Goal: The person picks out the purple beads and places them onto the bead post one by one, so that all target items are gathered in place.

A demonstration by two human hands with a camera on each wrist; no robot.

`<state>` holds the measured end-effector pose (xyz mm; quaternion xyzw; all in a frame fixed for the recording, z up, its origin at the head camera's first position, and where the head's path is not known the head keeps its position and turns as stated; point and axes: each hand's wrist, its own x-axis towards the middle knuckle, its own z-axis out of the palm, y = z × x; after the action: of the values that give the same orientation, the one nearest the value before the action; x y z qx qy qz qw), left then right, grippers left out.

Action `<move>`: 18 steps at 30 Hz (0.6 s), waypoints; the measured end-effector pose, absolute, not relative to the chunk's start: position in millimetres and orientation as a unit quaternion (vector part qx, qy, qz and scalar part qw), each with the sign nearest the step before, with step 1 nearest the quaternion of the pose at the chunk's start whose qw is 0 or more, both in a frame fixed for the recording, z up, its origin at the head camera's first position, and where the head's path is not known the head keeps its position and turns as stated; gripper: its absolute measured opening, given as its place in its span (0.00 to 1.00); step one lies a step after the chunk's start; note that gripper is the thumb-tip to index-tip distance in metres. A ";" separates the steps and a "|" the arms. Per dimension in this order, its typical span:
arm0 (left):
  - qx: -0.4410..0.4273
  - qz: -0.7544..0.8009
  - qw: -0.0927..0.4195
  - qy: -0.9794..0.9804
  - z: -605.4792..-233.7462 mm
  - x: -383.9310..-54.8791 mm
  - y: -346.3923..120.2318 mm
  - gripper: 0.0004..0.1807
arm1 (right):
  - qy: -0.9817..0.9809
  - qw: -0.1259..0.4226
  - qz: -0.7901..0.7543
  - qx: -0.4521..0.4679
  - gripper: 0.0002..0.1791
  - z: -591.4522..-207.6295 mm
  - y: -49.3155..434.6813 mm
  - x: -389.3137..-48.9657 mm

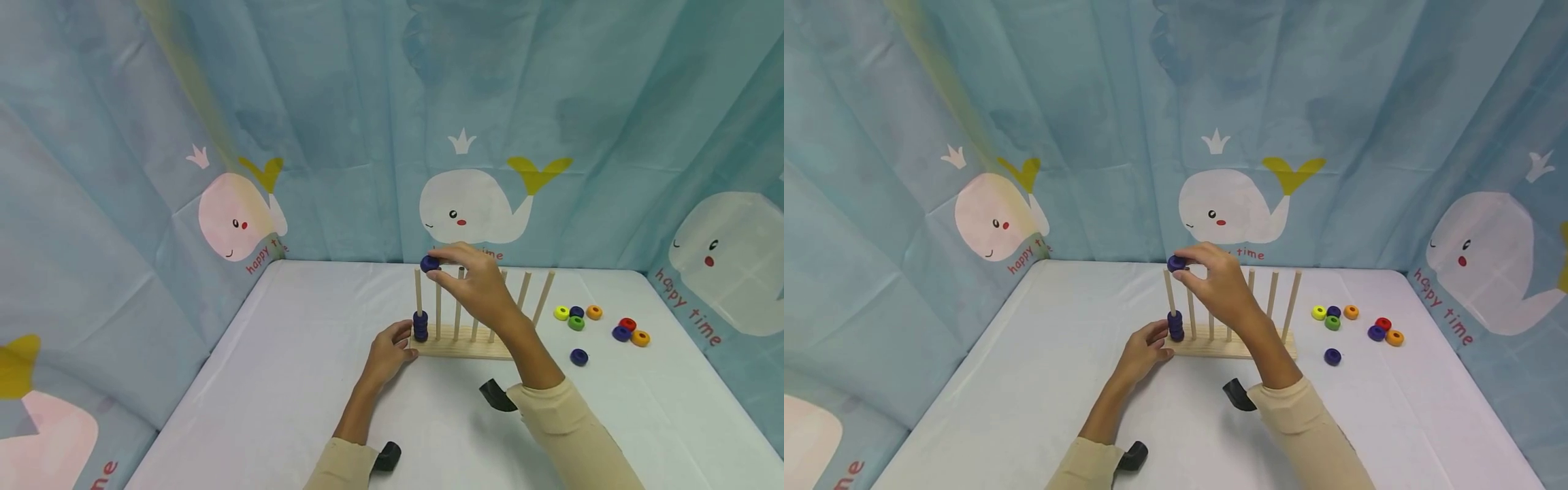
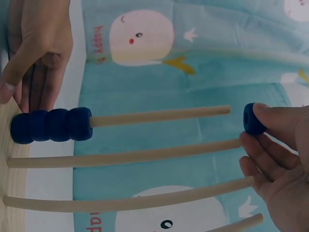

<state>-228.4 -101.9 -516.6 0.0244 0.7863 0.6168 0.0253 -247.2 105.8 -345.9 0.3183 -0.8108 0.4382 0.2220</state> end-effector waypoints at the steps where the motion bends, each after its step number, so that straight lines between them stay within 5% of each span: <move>1: 0.026 0.618 0.025 0.785 -516.2 -228.3 -101.8 0.36 | -0.811 0.222 0.436 0.320 0.19 -346.2 104.9 -247.6; 18: 0.030 0.617 0.027 0.786 -516.0 -227.5 -103.3 0.36 | -0.824 0.197 0.416 0.330 0.17 -347.2 94.0 -253.1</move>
<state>-227.5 -103.3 -516.0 0.0298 0.7863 0.6166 0.0267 -253.1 94.0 -347.2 0.3304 -0.8243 0.4156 0.1967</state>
